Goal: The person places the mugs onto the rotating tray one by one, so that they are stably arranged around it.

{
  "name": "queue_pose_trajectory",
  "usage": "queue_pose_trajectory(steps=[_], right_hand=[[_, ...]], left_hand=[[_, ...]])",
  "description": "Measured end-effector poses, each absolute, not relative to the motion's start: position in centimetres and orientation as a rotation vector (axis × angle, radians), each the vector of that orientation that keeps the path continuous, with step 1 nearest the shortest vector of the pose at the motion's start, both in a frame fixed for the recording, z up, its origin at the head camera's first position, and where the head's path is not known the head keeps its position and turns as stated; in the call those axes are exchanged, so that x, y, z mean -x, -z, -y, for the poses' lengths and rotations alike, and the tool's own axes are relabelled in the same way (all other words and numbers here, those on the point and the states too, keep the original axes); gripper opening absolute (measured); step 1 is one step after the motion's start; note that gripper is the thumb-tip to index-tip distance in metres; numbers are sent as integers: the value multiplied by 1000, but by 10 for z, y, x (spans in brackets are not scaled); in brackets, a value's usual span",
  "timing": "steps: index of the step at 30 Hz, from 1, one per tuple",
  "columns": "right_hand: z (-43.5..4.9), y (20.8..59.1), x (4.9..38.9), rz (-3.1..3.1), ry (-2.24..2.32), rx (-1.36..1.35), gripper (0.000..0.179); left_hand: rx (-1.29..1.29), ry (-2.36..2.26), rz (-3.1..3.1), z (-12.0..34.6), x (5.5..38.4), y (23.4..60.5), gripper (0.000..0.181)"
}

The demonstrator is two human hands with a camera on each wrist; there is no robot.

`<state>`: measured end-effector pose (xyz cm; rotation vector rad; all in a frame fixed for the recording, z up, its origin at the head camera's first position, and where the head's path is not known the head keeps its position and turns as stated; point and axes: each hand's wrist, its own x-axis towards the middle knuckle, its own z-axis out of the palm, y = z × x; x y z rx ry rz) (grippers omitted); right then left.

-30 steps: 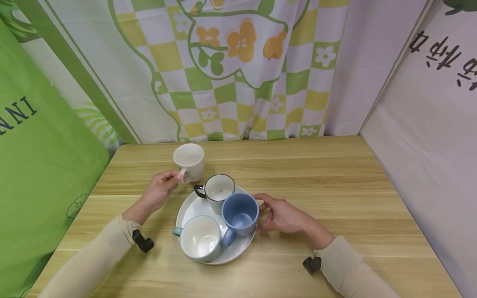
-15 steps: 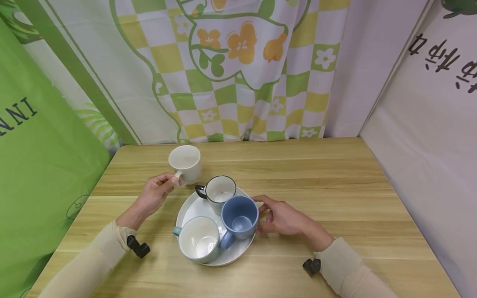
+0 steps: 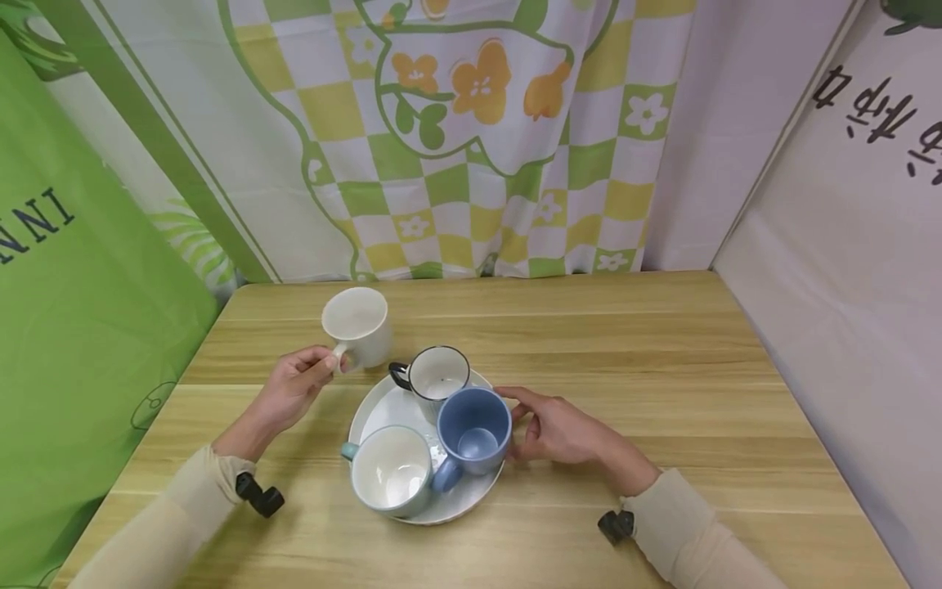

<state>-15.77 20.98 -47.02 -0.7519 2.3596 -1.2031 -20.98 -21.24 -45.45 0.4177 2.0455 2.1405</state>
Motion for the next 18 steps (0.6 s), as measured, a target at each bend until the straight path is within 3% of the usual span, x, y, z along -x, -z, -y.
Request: queue_pose_trajectory(steps=[18], right_hand=[[-209, 468, 157, -2371, 1210, 774, 90]], left_hand=[[-634, -2167, -1938, 227, 198, 456, 28]])
